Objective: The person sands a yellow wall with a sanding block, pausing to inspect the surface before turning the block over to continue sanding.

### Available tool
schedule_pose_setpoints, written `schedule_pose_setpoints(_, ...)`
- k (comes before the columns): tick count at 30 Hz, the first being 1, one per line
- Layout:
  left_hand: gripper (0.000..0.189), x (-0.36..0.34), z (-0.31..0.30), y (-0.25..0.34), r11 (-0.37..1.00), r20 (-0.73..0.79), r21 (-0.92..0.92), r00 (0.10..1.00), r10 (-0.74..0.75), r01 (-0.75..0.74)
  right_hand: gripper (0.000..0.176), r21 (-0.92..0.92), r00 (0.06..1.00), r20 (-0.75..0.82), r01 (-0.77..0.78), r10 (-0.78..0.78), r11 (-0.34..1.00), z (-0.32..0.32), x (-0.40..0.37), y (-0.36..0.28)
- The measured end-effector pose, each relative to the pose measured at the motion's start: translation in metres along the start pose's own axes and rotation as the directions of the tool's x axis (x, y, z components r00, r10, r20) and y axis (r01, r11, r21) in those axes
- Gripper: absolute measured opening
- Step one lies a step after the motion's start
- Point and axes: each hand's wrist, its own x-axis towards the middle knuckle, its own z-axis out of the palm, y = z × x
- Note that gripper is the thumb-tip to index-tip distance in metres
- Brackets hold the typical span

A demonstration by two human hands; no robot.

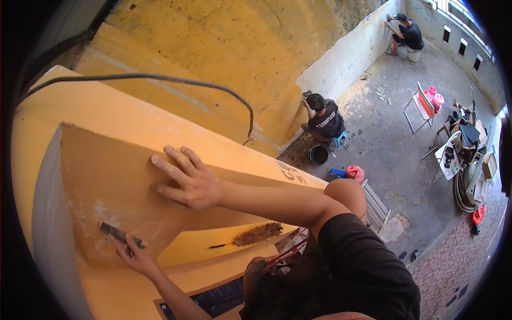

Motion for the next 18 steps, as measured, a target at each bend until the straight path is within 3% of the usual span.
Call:
schedule_pose_setpoints(2, 0.051, -0.011, 0.000, -0.014, 0.998, 0.039, -0.056, 0.999, -0.014, 0.017, 0.030, -0.034, 1.000, 0.027, 0.017, -0.016, 0.999, -0.003, -0.004, 0.003)
schedule_pose_setpoints(5, 0.052, -0.027, 0.000, -0.024, 0.999, 0.068, 0.032, 0.997, -0.046, 0.044, 0.030, -0.027, 0.999, 0.027, 0.045, -0.044, 0.999, 0.007, -0.010, 0.004)
schedule_pose_setpoints(6, 0.052, -0.028, 0.004, -0.022, 0.994, 0.060, -0.105, 0.998, 0.031, -0.025, 0.031, 0.004, 0.999, 0.007, 0.048, -0.048, 0.999, 0.008, -0.011, 0.006)
schedule_pose_setpoints(8, 0.049, -0.025, -0.002, -0.021, 1.000, 0.073, 0.000, 0.997, 0.014, -0.015, 0.032, 0.019, 0.998, 0.057, 0.016, -0.017, 1.000, 0.006, -0.011, 0.005)
schedule_pose_setpoints(9, 0.049, -0.025, -0.003, -0.016, 0.991, 0.067, -0.119, 0.996, -0.060, 0.068, 0.033, 0.037, 1.000, 0.008, 0.013, -0.014, 0.999, 0.004, -0.006, 0.002)
schedule_pose_setpoints(10, 0.051, -0.023, -0.008, -0.031, 0.994, 0.065, -0.107, 0.998, -0.029, 0.035, 0.036, 0.018, 1.000, 0.010, -0.026, 0.026, 0.999, 0.003, -0.003, -0.002)
schedule_pose_setpoints(15, 0.055, -0.019, -0.012, 0.006, 0.921, 0.061, -0.233, 0.950, -0.308, 0.313, 0.028, -0.127, 1.000, -0.002, -0.027, 0.026, 0.992, 0.006, 0.013, -0.008)
schedule_pose_setpoints(16, 0.055, -0.016, -0.015, 0.004, 0.921, 0.054, -0.236, 0.951, -0.306, 0.310, 0.028, -0.123, 1.000, -0.006, -0.021, 0.020, 0.992, 0.008, 0.021, -0.010)
schedule_pose_setpoints(18, 0.056, -0.025, -0.017, -0.006, 0.995, 0.091, -0.015, 0.991, -0.093, 0.095, 0.027, -0.142, 1.000, 0.005, -0.027, 0.028, 0.989, 0.008, 0.022, -0.012)
